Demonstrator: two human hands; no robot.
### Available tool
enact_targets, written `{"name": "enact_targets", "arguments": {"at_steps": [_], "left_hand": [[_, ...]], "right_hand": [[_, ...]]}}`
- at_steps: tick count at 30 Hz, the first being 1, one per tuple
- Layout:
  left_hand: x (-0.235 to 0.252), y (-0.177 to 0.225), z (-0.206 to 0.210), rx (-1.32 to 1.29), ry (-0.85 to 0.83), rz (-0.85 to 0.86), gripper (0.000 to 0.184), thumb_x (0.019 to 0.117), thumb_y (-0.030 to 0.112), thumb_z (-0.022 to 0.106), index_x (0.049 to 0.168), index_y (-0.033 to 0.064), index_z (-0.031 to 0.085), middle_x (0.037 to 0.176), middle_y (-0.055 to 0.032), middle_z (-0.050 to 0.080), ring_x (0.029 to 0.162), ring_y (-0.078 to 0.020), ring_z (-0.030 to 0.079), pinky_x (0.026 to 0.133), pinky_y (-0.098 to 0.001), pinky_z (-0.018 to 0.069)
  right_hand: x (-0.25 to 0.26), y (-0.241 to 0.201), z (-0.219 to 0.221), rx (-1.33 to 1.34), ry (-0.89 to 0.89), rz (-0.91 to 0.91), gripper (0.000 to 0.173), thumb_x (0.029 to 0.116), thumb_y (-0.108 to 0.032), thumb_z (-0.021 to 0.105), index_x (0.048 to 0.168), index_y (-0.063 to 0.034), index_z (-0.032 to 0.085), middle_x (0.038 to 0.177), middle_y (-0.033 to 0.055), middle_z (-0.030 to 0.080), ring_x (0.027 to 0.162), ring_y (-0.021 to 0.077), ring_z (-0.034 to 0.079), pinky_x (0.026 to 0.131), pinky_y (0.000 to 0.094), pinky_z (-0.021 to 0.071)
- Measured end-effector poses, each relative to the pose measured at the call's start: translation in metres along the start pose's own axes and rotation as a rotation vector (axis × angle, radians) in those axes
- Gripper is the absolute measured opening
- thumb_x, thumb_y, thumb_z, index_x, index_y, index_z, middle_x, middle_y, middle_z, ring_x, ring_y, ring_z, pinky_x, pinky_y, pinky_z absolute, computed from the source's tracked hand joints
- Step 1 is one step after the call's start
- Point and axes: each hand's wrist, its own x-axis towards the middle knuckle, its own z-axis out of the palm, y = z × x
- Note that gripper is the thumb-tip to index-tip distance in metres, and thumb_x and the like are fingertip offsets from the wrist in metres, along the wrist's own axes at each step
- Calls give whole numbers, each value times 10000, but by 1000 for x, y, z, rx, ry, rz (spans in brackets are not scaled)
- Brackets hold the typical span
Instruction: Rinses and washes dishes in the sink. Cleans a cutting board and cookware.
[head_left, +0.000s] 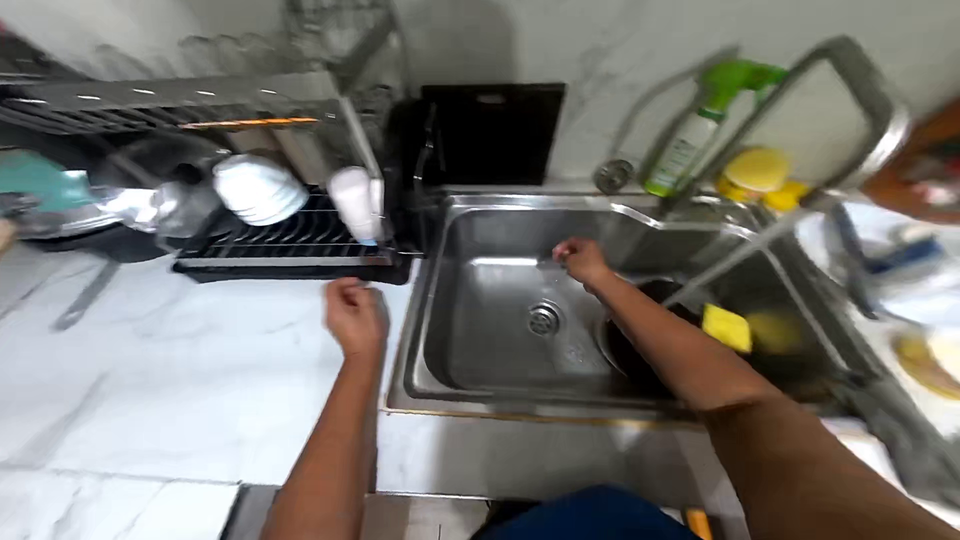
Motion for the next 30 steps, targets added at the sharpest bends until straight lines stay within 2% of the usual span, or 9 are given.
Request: {"name": "enact_targets", "arguments": {"at_steps": [3, 6, 10, 12, 16, 20, 24, 27, 30], "left_hand": [[-26, 31, 20, -22, -23, 274, 325, 975, 72, 539, 1228, -132, 533, 1105, -288, 580, 875, -289, 607, 783, -399, 539], [-71, 106, 84, -111, -290, 413, 213, 955, 28, 571, 1094, -115, 644, 1018, -266, 654, 861, -295, 664, 786, -401, 575], [-139, 177, 210, 93, -1171, 101, 361, 1060, 239, 562, 1256, -56, 632, 1176, -279, 670, 1065, -396, 678, 957, -561, 535], [-175, 186, 262, 228, -1381, -108, 525, 1056, 404, 562, 1299, -59, 609, 1272, -282, 632, 1165, -394, 635, 1012, -562, 493], [-204, 187, 304, 304, -1294, -310, 641, 978, 517, 649, 1324, -22, 621, 1379, -239, 606, 1316, -355, 573, 1101, -553, 446], [-210, 174, 319, 0, -1217, -566, 698, 916, 550, 721, 1317, -13, 621, 1313, -225, 636, 1226, -336, 617, 1043, -542, 500], [-219, 197, 312, -411, -1255, -677, 606, 1006, 353, 670, 1483, 54, 445, 1307, -202, 630, 1153, -294, 648, 977, -482, 547], [-219, 211, 306, -445, -1094, -594, 533, 930, 220, 771, 1376, 34, 544, 1224, -212, 660, 1097, -307, 658, 944, -496, 549], [-210, 214, 282, -497, -941, -557, 533, 847, 180, 839, 1295, 12, 606, 1147, -219, 682, 1040, -320, 670, 904, -510, 562]], "right_hand": [[-50, 52, -66, 55, -155, 246, 242, 1072, -137, 540, 1253, 2, 621, 1002, 127, 655, 734, 156, 618, 685, 341, 554], [-85, 78, -126, 140, -151, 337, 237, 1075, -130, 536, 1255, 5, 613, 938, 106, 676, 705, 139, 649, 671, 315, 583], [-109, 108, -148, 199, -140, 145, 212, 1057, 4, 457, 1169, 49, 631, 991, 113, 719, 792, 140, 715, 767, 317, 616], [-108, 126, -151, -60, -165, 150, 228, 1058, -34, 509, 1219, 31, 657, 1127, 164, 699, 971, 206, 700, 917, 387, 576], [-99, 145, -165, -462, -314, 289, 339, 1045, -198, 582, 1333, -32, 646, 1363, 242, 620, 1318, 398, 559, 1124, 597, 399], [-96, 136, -166, -526, -400, 303, 403, 1077, -239, 518, 1382, 14, 590, 1425, 265, 570, 1373, 399, 514, 1155, 581, 372], [-96, 133, -150, -494, -284, 156, 357, 1046, -145, 553, 1375, -14, 597, 1436, 298, 529, 1337, 463, 520, 1104, 629, 417], [-105, 116, -142, -347, -180, 16, 401, 1002, -11, 544, 1401, -28, 586, 1485, 242, 515, 1359, 414, 518, 1125, 586, 419], [-104, 125, -140, -148, -191, -157, 493, 1083, -155, 498, 1564, -80, 422, 1636, 162, 377, 1518, 312, 357, 1247, 503, 286]]}}
